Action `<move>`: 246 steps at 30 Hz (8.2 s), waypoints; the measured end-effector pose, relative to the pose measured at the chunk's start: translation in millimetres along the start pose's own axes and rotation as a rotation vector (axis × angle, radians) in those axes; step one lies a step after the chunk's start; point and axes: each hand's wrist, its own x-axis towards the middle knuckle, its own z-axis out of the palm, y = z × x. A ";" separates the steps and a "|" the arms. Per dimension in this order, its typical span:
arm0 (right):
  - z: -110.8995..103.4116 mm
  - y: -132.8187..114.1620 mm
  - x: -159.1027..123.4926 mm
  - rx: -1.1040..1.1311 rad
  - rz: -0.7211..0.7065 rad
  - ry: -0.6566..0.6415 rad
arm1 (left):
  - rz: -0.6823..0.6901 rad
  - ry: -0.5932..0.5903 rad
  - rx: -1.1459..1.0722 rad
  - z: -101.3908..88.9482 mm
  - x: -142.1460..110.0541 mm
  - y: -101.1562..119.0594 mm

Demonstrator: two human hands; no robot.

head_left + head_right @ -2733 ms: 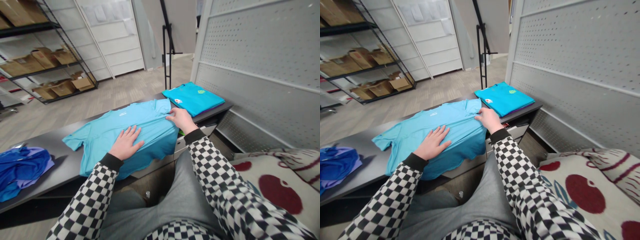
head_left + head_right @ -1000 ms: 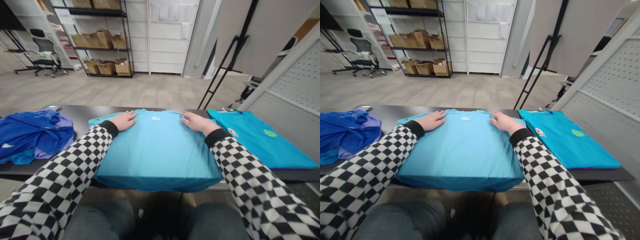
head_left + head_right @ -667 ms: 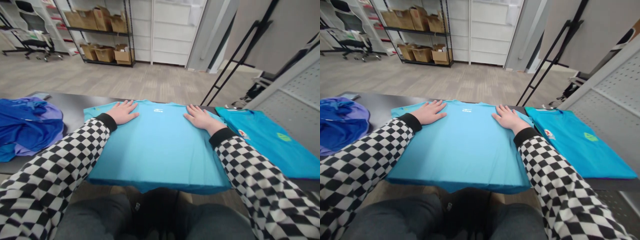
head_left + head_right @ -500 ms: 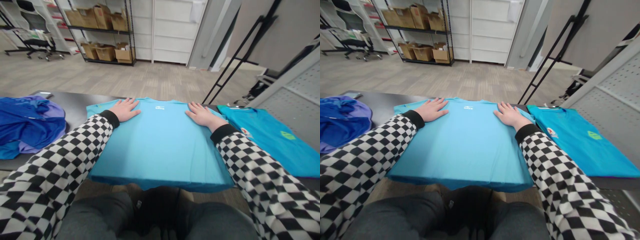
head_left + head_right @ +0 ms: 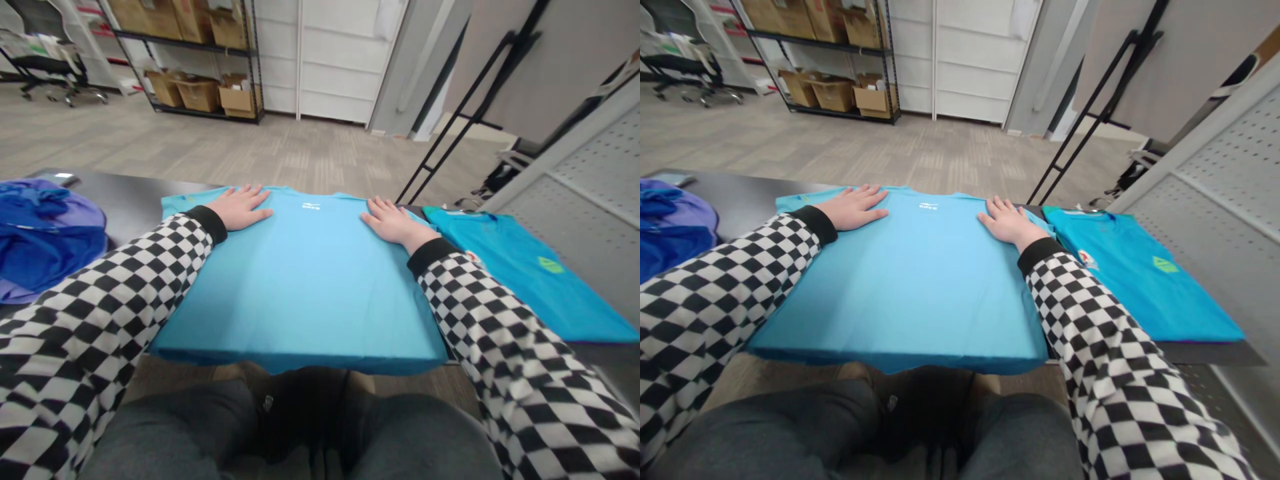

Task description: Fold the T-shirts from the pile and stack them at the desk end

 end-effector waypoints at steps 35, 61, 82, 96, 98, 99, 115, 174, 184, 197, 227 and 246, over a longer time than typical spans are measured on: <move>-0.4 -34.8 -18.3 0.011 -0.175 -0.010 | 0.183 -0.035 -0.057 5.9 -5.3 41.9; 2.1 55.2 -16.7 -0.005 0.158 0.019 | -0.111 0.004 0.017 -0.6 -14.1 -35.6; 3.3 49.0 -16.3 0.027 0.154 -0.007 | 0.215 0.062 -0.058 -9.6 28.0 131.8; -3.9 43.9 -19.9 0.035 0.172 -0.014 | 0.214 0.031 -0.042 0.3 20.6 129.2; -4.4 43.2 -20.7 0.036 0.170 -0.009 | 0.213 0.007 -0.039 2.0 20.5 128.4; -4.4 43.2 -20.9 0.038 0.172 -0.008 | 0.212 0.007 -0.039 2.6 20.6 128.2; -3.8 47.7 -22.1 0.071 0.098 0.057 | 0.207 0.175 -0.116 -2.2 13.7 124.2; 84.7 -27.1 -335.7 0.718 0.270 0.497 | -0.330 0.704 -0.679 83.1 -332.1 57.1; 90.5 -22.1 -335.0 0.656 0.296 0.477 | -0.540 0.755 -0.980 89.7 -325.4 56.5; 90.9 -20.0 -335.8 0.664 0.257 0.443 | -0.541 0.533 -1.072 94.2 -336.9 47.6; 90.3 -19.0 -324.9 0.977 0.098 -0.092 | -0.395 0.210 -0.979 114.1 -317.1 31.4; 83.9 -33.2 -314.7 0.563 0.018 -0.231 | -0.437 0.083 -0.650 111.4 -317.8 40.4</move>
